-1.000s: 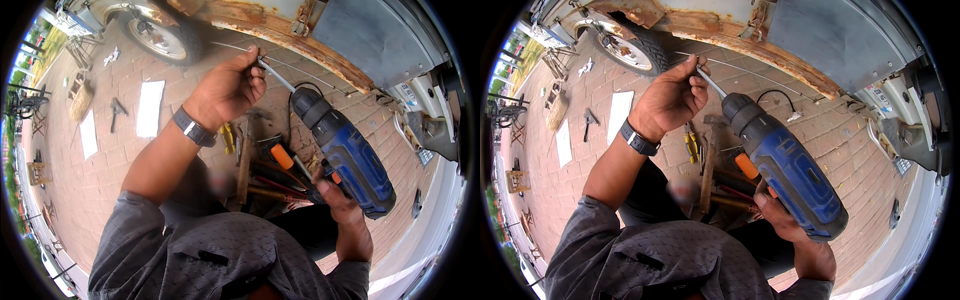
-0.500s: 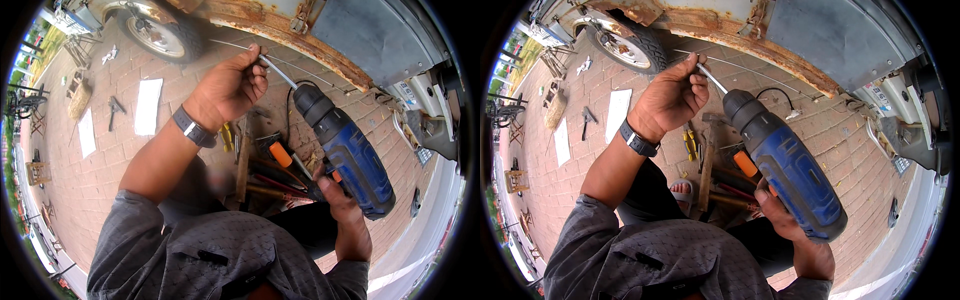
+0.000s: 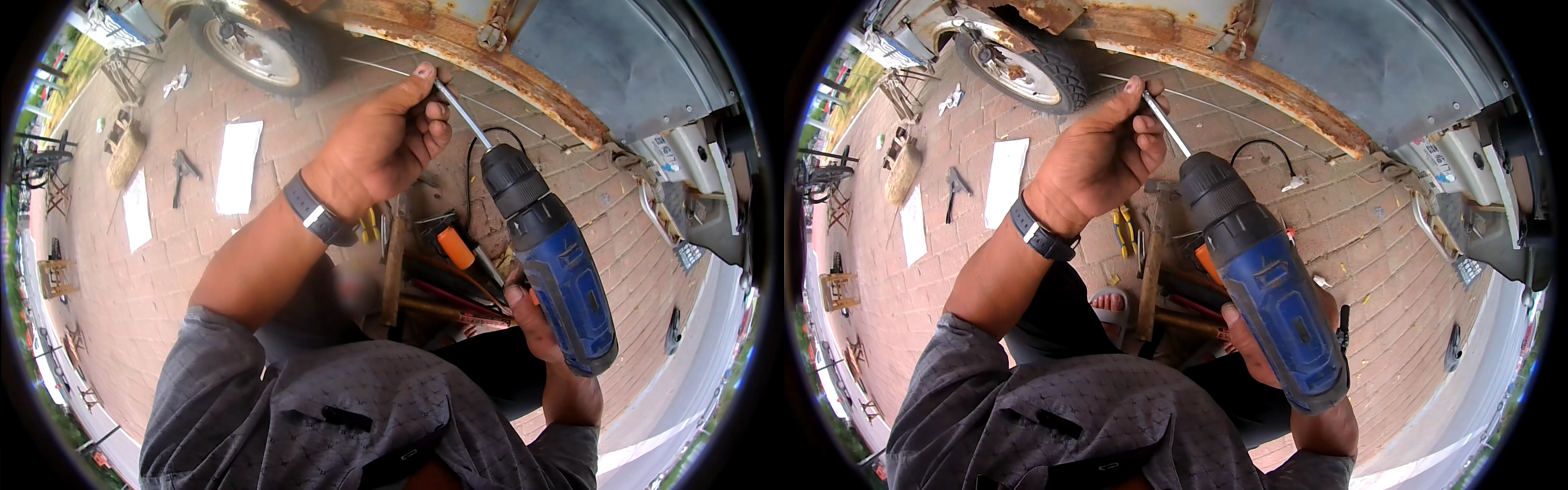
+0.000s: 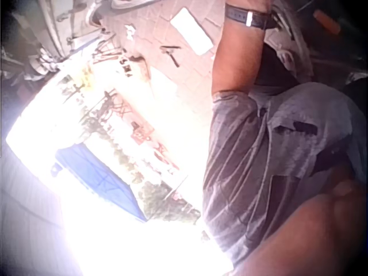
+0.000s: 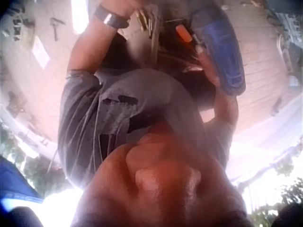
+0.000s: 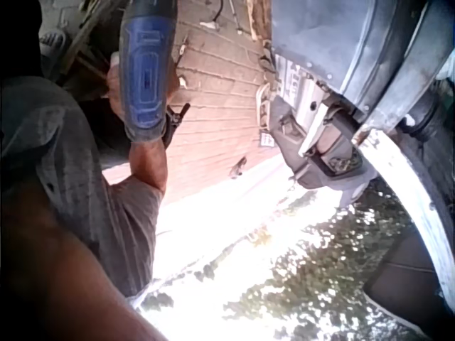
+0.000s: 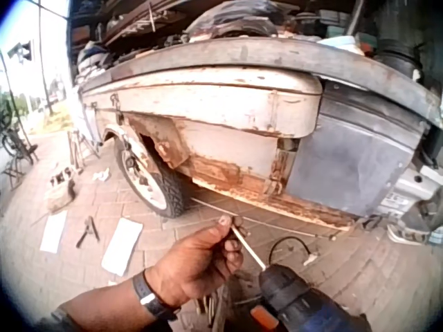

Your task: The person uses a power drill to fasten screws into a metal bracket under a vehicle. They then use pliers to adjust the bracket and finally secure it with a padlock.

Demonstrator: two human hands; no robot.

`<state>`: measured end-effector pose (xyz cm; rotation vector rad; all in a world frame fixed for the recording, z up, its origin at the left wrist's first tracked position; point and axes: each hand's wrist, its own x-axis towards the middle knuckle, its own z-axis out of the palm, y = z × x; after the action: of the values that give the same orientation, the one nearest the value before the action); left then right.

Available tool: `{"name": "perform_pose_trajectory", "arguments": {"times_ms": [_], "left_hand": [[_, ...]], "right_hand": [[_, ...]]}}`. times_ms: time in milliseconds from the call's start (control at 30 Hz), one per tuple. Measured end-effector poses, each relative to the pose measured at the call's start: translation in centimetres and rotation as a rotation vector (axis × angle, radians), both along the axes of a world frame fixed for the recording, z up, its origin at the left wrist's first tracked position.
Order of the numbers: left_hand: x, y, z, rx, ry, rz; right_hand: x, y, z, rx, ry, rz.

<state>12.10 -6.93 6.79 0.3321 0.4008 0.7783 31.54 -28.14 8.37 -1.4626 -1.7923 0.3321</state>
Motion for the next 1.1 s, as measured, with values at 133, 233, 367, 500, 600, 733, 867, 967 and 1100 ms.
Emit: {"name": "perform_pose_trajectory", "arguments": {"times_ms": [133,233,367,500,600,733,867,967,1100], "left_hand": [[-0.9,0.3,0.4,0.082,0.028,-0.049],[-2.3,0.8,1.6,0.182,0.217,-0.063],[-7.5,3.5,2.2,0.518,0.603,0.056],[-16.8,5.0,-2.9,0.696,1.080,0.134],[-23.5,5.1,-12.2,0.637,1.291,0.082],[-27.5,-1.3,-24.0,0.459,1.738,-0.165],[-30.2,-7.4,-33.1,0.440,1.926,-0.143],[-29.8,-8.0,-34.2,0.485,2.068,-0.015],[-29.6,-6.8,-34.4,0.466,2.139,0.140]], "right_hand": [[-0.1,0.3,0.2,-0.037,0.047,-0.003],[-0.2,0.1,0.8,-0.093,-0.027,-0.038],[-0.7,0.2,1.0,-0.203,0.122,-0.059],[-0.9,-0.9,0.2,-0.318,0.381,-0.086],[-0.9,-1.0,0.9,-0.461,0.408,-0.151],[-1.0,-1.4,-0.5,-0.491,0.435,-0.109],[-0.8,-1.2,-1.7,-0.518,0.455,-0.089],[-1.3,-1.0,-1.9,-0.550,0.476,-0.106],[-2.0,-0.7,-2.1,-0.597,0.493,-0.098]]}}
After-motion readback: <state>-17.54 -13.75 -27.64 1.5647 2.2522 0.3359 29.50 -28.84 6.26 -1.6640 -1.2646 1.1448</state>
